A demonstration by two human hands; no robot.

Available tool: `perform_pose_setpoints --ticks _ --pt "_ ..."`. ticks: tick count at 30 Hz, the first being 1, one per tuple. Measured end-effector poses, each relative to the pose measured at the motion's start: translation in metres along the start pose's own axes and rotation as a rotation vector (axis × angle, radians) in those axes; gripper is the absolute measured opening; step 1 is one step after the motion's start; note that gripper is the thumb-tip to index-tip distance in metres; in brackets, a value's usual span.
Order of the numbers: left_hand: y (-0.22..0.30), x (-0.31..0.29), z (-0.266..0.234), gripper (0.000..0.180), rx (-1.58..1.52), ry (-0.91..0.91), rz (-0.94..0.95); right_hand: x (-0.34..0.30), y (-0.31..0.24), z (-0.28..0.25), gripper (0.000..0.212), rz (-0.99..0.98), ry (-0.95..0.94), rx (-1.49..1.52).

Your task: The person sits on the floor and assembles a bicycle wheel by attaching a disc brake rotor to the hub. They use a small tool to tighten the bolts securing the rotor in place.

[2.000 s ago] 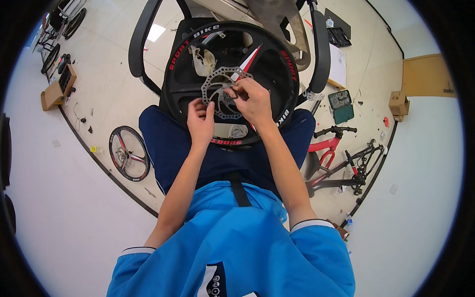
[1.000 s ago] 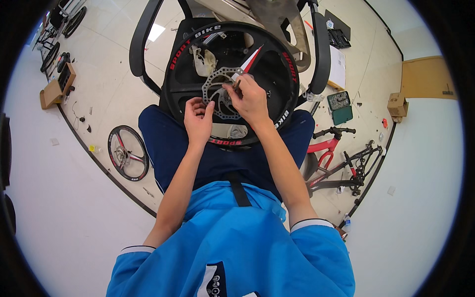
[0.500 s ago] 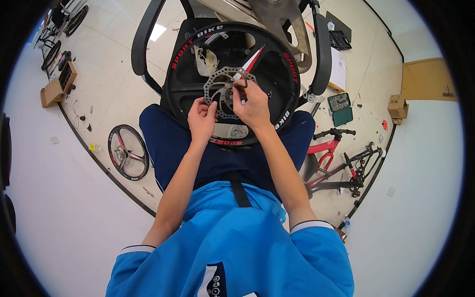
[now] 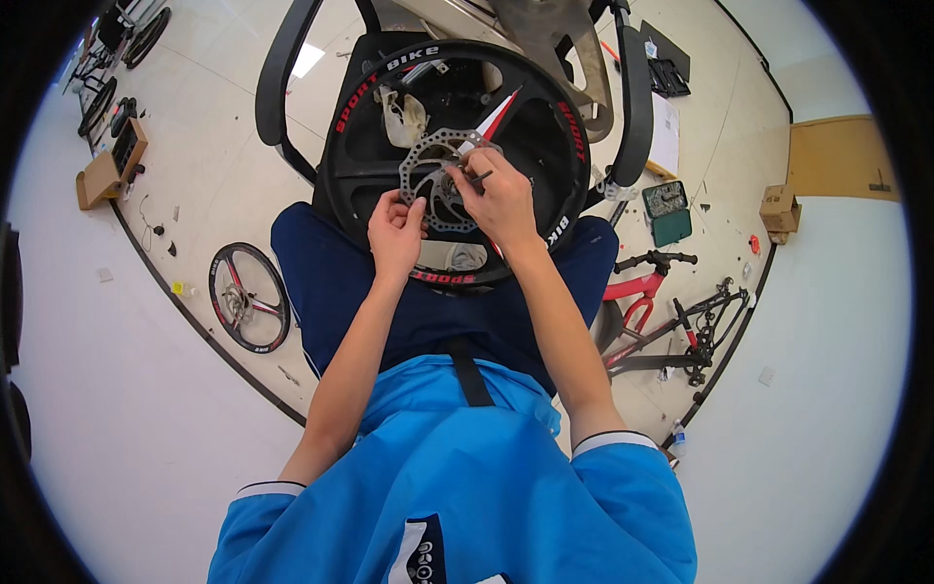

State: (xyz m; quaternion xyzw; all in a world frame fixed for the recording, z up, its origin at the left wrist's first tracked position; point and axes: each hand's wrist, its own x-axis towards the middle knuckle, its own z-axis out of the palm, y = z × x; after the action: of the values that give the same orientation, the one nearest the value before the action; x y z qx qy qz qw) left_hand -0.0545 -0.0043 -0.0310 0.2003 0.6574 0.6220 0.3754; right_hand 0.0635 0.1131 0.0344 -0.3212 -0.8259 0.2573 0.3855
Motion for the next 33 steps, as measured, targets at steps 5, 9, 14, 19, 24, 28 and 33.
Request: perform_pose_setpoints --ticks 5,9,14,19,24,28,33 --pt "0.001 0.000 0.001 0.028 -0.008 0.000 0.007 -0.003 -0.001 0.007 0.016 0.104 0.038 0.134" --pt "0.000 0.000 0.002 0.028 -0.034 -0.006 0.007 0.000 -0.001 0.006 0.017 0.053 0.050 0.150" --pt "0.001 0.000 0.002 0.026 -0.001 0.006 0.024 -0.004 0.004 0.000 0.017 -0.026 -0.007 0.068" --pt "0.002 0.000 0.002 0.026 -0.010 -0.003 0.020 -0.005 0.007 0.000 0.013 -0.058 -0.003 0.008" --pt "0.003 -0.001 0.001 0.028 -0.005 -0.010 0.013 -0.002 0.001 0.003 0.016 0.075 -0.002 0.059" --pt "0.005 -0.001 0.001 0.030 0.017 -0.009 0.001 0.001 0.012 0.006 0.016 0.113 0.021 0.133" --pt "0.004 -0.002 0.001 0.030 0.008 -0.009 -0.002 0.010 0.009 0.003 0.018 0.027 0.003 0.144"
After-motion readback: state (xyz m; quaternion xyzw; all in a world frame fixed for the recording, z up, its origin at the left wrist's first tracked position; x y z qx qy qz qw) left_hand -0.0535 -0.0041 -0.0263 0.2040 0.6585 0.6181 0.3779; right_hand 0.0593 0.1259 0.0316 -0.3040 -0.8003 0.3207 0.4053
